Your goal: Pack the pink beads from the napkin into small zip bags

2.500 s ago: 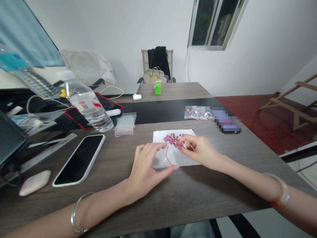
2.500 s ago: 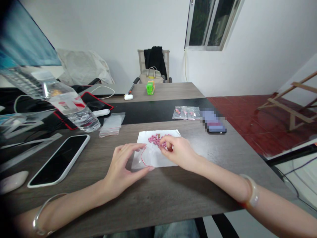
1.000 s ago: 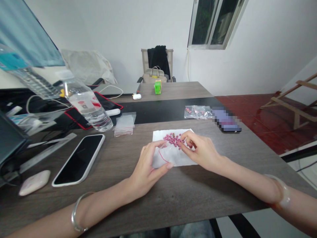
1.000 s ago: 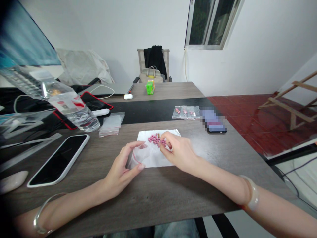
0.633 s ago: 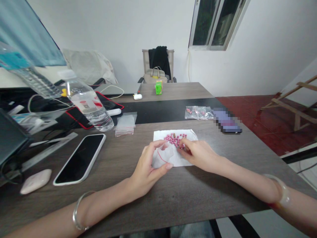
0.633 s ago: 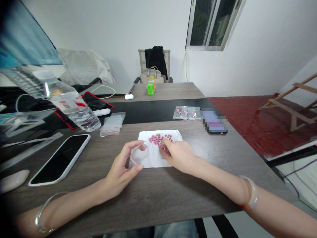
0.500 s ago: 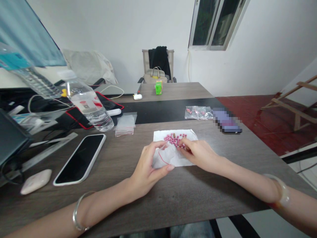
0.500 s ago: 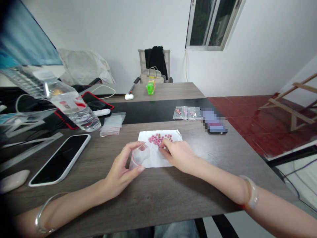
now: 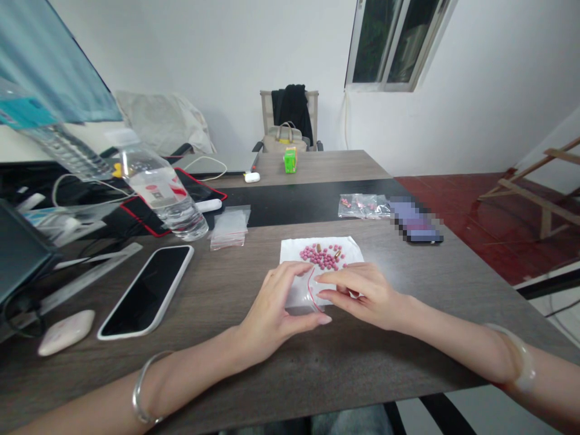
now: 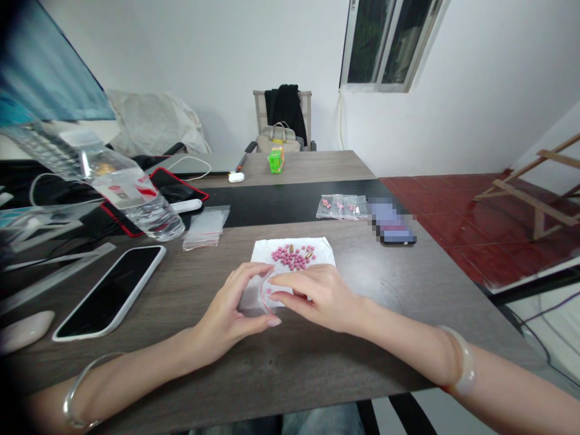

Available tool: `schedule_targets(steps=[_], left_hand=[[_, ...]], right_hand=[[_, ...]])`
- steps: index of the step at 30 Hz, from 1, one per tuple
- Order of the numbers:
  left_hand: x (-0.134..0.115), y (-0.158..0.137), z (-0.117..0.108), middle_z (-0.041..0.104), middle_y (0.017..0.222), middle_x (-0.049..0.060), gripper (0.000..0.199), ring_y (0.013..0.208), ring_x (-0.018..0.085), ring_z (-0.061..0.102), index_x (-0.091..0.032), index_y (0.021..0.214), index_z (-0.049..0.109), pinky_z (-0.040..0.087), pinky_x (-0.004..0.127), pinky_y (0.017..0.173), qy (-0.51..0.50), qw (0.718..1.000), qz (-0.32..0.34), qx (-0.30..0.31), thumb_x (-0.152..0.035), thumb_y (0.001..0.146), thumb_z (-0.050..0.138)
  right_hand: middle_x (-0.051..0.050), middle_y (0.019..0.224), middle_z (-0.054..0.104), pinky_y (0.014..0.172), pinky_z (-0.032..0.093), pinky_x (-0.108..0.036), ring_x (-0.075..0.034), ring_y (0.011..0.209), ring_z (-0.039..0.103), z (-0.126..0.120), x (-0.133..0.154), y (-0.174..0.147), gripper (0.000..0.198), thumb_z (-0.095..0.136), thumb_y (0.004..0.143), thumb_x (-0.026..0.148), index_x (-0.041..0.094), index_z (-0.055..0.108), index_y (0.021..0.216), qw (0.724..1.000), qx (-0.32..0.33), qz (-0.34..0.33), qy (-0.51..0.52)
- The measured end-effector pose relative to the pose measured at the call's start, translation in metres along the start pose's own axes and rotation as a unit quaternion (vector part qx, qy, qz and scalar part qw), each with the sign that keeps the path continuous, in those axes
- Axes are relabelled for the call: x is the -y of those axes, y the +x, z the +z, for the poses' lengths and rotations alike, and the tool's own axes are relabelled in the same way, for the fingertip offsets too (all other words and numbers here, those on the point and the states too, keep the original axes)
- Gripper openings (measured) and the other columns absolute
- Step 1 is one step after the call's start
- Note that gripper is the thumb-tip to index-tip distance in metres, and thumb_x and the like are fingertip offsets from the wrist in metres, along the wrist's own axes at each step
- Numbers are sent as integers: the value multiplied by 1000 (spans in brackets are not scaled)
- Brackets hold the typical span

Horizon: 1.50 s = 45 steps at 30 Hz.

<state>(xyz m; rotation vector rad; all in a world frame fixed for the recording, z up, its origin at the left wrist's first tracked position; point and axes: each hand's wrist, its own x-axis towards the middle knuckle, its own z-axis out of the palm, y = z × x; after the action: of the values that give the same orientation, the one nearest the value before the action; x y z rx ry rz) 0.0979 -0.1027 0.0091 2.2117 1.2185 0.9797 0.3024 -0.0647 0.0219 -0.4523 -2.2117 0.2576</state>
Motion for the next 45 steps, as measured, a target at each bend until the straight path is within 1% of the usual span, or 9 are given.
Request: schedule_targets(steps=[5,10,13,21,29,35,37,42,45], left_hand=[[1,-1,0,54,115,9,48,107,26,52,-24,120,45,41,39,91,-16,997,21,-72,-48,82,62],[-3,1,-4,51,115,9,45,107,23,50,-22,119,44,42,37,92,-23,993,30,-114,-43,83,62],[-4,1,-4,51,115,8,46,106,23,50,-22,120,44,42,36,91,-28,992,33,-115,-41,83,63],[-4,1,-3,55,112,8,44,105,25,53,-23,116,47,42,38,90,-23,994,25,-105,-41,80,66],[-6,0,0,56,115,9,54,109,27,53,-24,119,46,40,41,91,66,992,41,-99,-33,73,74],[-7,0,-1,58,116,7,54,110,28,53,-24,118,50,34,40,92,117,988,54,-84,-38,72,75],[-6,-1,-1,58,117,8,55,110,28,53,-24,119,51,32,40,92,126,987,52,-84,-42,73,74],[-3,1,-1,63,115,7,55,109,28,54,-26,119,53,30,41,92,108,992,18,-69,-50,73,72],[-2,2,-1,66,112,7,55,107,28,56,-27,118,53,31,41,92,79,995,13,-52,-52,73,71]], right_hand=[[3,59,57,54,43,-23,-10,51,52,2,-7,-2,10,57,89,25,18,62,93,996,-20,85,-36],[-7,99,61,68,48,-30,-18,85,60,1,-11,-1,13,59,86,28,19,59,94,971,123,179,-103],[-8,105,57,70,49,-32,-20,88,59,1,-13,0,15,57,87,27,18,58,99,951,177,230,-108],[-8,103,55,77,48,-33,-18,89,57,4,-19,-2,12,54,89,21,18,57,101,951,179,243,-69],[-8,99,56,73,48,-31,-18,87,58,3,-15,1,7,54,89,18,17,59,94,941,202,258,-81],[-8,98,58,76,49,-33,-19,90,59,4,-16,-1,8,54,89,18,17,61,92,954,188,225,-64],[-6,91,60,73,48,-31,-17,85,59,3,-15,-1,9,53,90,19,18,61,89,967,147,202,-45],[-2,78,64,62,47,-26,-13,68,58,1,-7,1,11,53,91,22,19,64,94,995,-30,91,-2],[-3,76,67,59,48,-26,-13,65,60,0,-2,1,12,55,90,19,19,66,95,999,-40,24,-13]])
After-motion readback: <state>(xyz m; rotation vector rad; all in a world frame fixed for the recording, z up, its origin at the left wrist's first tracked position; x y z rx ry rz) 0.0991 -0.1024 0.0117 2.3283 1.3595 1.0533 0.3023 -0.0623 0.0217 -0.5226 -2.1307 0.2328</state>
